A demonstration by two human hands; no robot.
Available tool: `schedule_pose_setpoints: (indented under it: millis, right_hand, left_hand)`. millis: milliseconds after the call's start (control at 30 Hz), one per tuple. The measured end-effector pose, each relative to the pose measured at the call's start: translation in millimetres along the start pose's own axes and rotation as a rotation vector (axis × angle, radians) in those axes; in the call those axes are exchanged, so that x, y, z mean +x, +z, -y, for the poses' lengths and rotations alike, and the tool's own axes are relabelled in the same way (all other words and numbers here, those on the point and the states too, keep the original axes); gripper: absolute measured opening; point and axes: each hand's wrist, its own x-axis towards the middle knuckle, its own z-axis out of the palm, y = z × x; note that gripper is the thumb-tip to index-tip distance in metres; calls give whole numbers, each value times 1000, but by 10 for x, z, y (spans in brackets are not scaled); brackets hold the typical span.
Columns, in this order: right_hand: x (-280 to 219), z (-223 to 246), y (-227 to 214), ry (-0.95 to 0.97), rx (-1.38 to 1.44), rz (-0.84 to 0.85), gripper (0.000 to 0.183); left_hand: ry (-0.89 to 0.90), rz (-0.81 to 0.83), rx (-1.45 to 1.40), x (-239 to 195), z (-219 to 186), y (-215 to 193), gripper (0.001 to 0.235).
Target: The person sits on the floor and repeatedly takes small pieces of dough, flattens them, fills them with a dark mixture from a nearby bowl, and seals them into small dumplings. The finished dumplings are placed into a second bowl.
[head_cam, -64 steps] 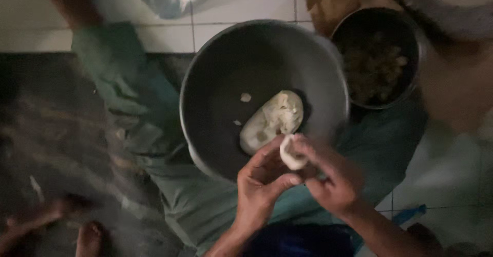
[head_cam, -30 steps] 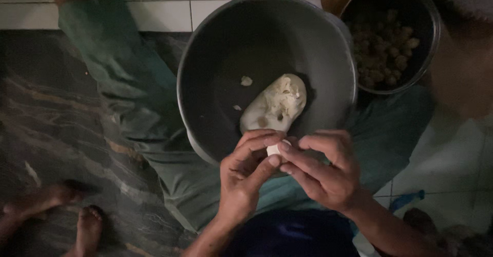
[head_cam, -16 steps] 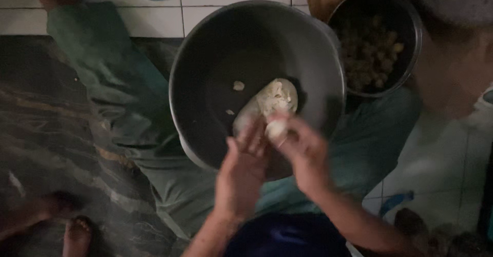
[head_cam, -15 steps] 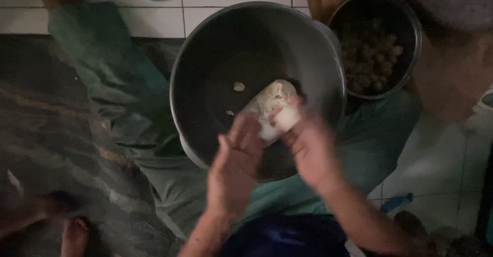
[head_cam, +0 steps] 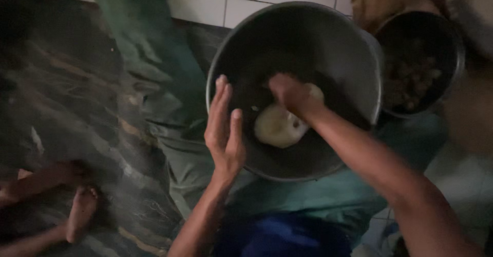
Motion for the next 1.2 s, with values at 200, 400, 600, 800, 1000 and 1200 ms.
schedule_pose_setpoints:
  millis: [200,400,600,800,1000,1200]
  right_hand:
    - [64,18,473,-21,-103,292,28]
    - [239,197,510,-214,-35,-172,38]
    - [-132,-176,-372,186,399,10,26]
    - [-1131,-181,-632,195,319,-283,21]
    - [-1339,299,-407,303,358,-345,25]
    - [-1311,314,-435,105,611,-565,32]
  left_hand:
    - [-42,22,-14,-34,3,-45,39]
    - [-32,17,25,61,-91,-18,34]
    - [-24,22,32,-25,-2,-54,30]
    - [171,92,229,465,-85,-171,39]
    - [3,505,104,1525,506,-233,70]
    - [-332,187,35,827,595,-493,38]
